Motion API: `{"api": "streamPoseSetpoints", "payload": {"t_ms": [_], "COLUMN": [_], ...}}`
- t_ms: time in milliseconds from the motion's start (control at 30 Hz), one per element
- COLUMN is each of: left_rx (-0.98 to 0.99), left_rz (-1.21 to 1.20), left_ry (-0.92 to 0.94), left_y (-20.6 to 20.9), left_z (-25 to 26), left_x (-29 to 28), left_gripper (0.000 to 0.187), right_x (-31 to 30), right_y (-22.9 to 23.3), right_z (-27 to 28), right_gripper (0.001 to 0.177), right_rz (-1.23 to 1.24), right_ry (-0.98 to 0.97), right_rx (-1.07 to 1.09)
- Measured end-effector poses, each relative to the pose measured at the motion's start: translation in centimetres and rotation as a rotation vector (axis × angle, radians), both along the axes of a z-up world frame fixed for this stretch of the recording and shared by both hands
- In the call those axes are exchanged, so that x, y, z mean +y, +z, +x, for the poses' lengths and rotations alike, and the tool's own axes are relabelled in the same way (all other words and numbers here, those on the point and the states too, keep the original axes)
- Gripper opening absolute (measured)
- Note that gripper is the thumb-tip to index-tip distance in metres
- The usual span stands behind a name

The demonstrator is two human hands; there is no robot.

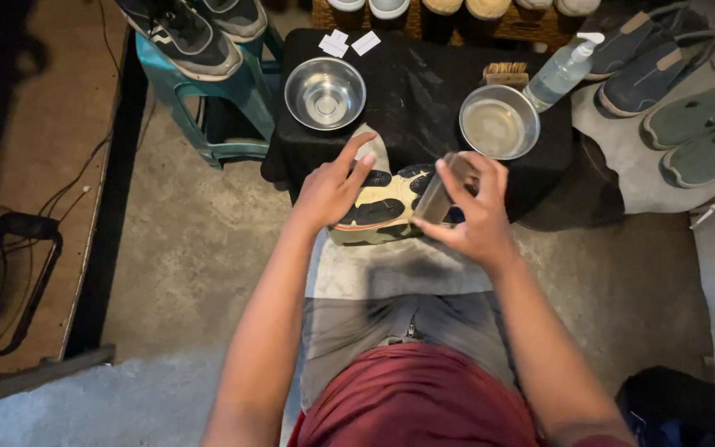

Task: The person scrubs the sole of a sneaker with a small rectangular block, then wipes the sole with a cloth. The shoe is held on the lap over a cloth, and the person repeatedly scrubs and wipes the same sole area.

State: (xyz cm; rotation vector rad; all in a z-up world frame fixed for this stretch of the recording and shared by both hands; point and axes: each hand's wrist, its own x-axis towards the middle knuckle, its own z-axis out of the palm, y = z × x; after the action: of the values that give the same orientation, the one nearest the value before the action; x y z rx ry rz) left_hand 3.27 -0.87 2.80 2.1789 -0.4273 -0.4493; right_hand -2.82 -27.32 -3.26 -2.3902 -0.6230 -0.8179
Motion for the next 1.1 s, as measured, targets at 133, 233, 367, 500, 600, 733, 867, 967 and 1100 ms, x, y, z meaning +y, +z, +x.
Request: {"api": "streamPoseSetpoints", "payload": {"t_ms": [133, 233, 367, 500, 600, 733, 867, 967, 1100], "left_rx": [0.035, 0.044, 0.081, 0.105, 0.106, 0.114, 0.079, 0.047, 0.057], "left_rz": [-0.008, -0.031, -0.064, -0.061, -0.004, 0.034, 0.101, 0.131, 0.146], "left_ry": [0.014, -0.003, -0.022, -0.094, -0.152, -0.174, -0.185, -0.19, -0.192], "left_y": [-1.2, -2.0, -1.7, -0.4, -1.2, 0.1, -0.7, -0.2, 0.2], "left_z": [1.0, 1.5, 2.1, 2.0, 2.7, 2.4, 2.0, 1.5, 1.4], "left_x": [0.1, 0.5, 0.5, 0.5, 0.8, 0.6, 0.5, 0.4, 0.5], "left_gripper": [0.051, 0.053, 0.056, 0.07, 0.082, 0.089, 0.107, 0.123, 0.134], "right_x": [-1.0, -2.6, -2.5, -0.9, 0.7, 1.8, 1.2, 0.6, 0.3], "right_y": [-3.2, -6.2, -5.8, -3.3, -1.5, -2.3, -1.6, -0.4, 0.0], "right_z": [-0.2, 0.2, -0.1, -0.7, -1.4, -0.8, 1.3, 3.1, 4.3], "right_gripper": [0.084, 0.056, 0.053, 0.082, 0.094, 0.102, 0.09, 0.088, 0.091], "right_rz": [0.228, 0.585, 0.606, 0.348, 0.257, 0.066, -0.1, -0.147, -0.031], "right_ry": [-0.187, -0.355, -0.397, -0.319, -0.158, -0.082, 0.171, 0.189, 0.201], "right_rx": [0.072, 0.222, 0.229, 0.106, 0.047, 0.005, 0.011, 0.086, 0.159]}}
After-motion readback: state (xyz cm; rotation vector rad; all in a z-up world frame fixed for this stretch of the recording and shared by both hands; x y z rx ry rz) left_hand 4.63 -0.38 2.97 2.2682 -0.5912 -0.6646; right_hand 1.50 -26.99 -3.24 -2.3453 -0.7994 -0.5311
